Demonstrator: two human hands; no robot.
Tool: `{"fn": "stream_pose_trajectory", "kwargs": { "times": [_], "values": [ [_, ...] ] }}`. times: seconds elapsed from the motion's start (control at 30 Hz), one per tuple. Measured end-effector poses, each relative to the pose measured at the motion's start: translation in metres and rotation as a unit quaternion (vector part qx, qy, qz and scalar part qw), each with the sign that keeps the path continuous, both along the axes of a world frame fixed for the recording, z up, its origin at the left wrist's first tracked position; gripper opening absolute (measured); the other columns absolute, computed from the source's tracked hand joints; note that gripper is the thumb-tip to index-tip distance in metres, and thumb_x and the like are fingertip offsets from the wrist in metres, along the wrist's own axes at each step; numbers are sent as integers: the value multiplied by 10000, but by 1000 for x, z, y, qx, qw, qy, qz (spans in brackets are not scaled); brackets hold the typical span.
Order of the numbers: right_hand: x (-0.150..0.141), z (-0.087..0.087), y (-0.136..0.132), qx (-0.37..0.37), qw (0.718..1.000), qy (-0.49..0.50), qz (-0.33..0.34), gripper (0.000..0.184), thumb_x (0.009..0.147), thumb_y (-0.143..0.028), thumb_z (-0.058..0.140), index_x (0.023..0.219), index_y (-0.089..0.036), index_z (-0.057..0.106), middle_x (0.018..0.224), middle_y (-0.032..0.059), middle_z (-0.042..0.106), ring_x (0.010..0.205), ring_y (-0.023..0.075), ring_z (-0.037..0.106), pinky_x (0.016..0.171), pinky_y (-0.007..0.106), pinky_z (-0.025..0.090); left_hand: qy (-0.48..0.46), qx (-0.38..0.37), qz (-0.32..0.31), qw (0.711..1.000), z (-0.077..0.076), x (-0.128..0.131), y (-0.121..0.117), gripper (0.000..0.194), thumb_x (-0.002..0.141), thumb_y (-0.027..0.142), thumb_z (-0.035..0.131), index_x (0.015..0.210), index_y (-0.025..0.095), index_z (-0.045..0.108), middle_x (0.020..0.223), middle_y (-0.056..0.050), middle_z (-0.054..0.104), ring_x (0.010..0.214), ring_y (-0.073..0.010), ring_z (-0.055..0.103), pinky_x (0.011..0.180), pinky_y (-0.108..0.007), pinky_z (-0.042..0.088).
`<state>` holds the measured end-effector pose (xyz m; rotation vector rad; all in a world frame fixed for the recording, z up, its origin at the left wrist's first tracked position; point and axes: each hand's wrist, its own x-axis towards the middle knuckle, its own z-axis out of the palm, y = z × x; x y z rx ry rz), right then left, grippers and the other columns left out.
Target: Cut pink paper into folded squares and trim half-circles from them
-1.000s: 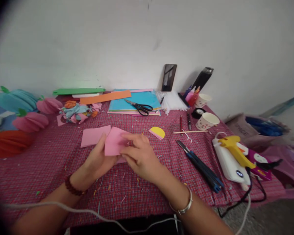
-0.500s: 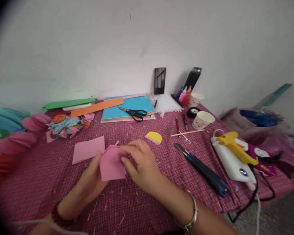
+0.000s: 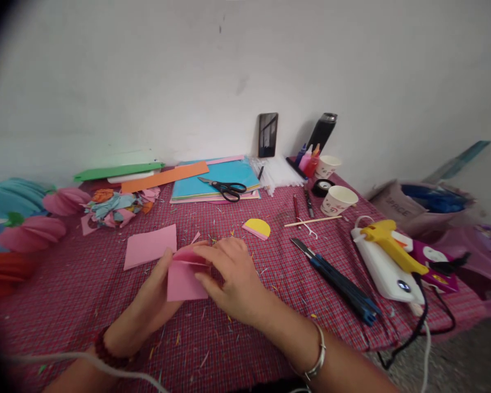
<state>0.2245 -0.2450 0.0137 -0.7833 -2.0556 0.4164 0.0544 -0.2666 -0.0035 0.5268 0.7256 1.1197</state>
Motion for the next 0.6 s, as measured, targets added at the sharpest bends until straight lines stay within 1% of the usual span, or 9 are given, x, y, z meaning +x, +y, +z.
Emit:
{"fn": "stream_pose_trajectory", "kwargs": {
  "times": [0.13,0.2,0.3,0.37,0.4,0.47,0.5,0.57,0.6],
  "values": [
    [-2,-3,1,19,1000,8,-10,280,829,-161,640,1061,-298,566,940,-17,718,881,199,655,998,475,357,-22,0,-7,1000,3,1,1,501,871,587,536,1127,184,689,1130,-94,692,1142,-268,580,991,-386,416],
    [-3,-4,1,26,1000,-1,-7,192,838,-151,634,963,-287,582,912,-30,728,903,192,664,1041,485,320,-38,1,-7,999,4,2,1,489,867,574,551,1114,176,690,1143,-98,685,1167,-274,565,1013,-396,404],
    [-3,-3,3,16,1000,15,-21,136,861,-141,602,879,-276,591,879,-32,726,887,183,666,1047,487,313,-40,2,-6,999,7,4,2,461,867,561,558,1052,168,712,1126,-96,694,1178,-284,557,1024,-407,400],
    [-2,-3,4,-24,997,55,-46,101,861,-165,595,850,-266,594,849,-21,714,850,187,657,1020,485,342,-28,12,2,1000,9,3,2,447,879,559,540,1026,178,721,1102,-87,705,1159,-282,570,1003,-404,416],
    [-2,-3,5,-60,993,84,-58,78,861,-186,589,829,-257,593,816,-15,700,818,186,647,981,470,379,-22,13,5,1000,9,1,3,448,888,563,522,1035,188,718,1097,-82,708,1138,-277,583,978,-398,434],
    [0,-4,9,-163,972,157,-68,83,863,-255,584,783,-236,580,738,-12,653,723,171,611,823,393,465,-18,-2,9,1000,9,-3,4,464,902,583,480,1069,212,704,1082,-77,713,1051,-258,623,890,-382,482],
    [0,-6,11,-224,952,200,-64,120,862,-298,588,767,-228,570,706,-15,624,670,158,584,722,341,477,-17,-19,8,1000,9,-5,5,487,904,600,456,1071,213,700,1061,-83,716,991,-248,641,834,-372,504],
    [-1,-9,15,-341,895,286,-41,186,839,-379,621,764,-219,560,677,-25,586,588,132,530,573,267,437,-4,-60,2,998,8,-9,6,542,912,619,412,1032,181,707,1022,-110,719,890,-230,660,756,-355,530],
    [-1,-10,17,-386,864,321,-25,210,810,-403,654,773,-219,562,677,-29,583,570,125,516,545,251,420,7,-74,-1,997,8,-11,6,569,915,622,396,983,157,717,1021,-127,717,862,-225,664,739,-351,540]
  ]
}}
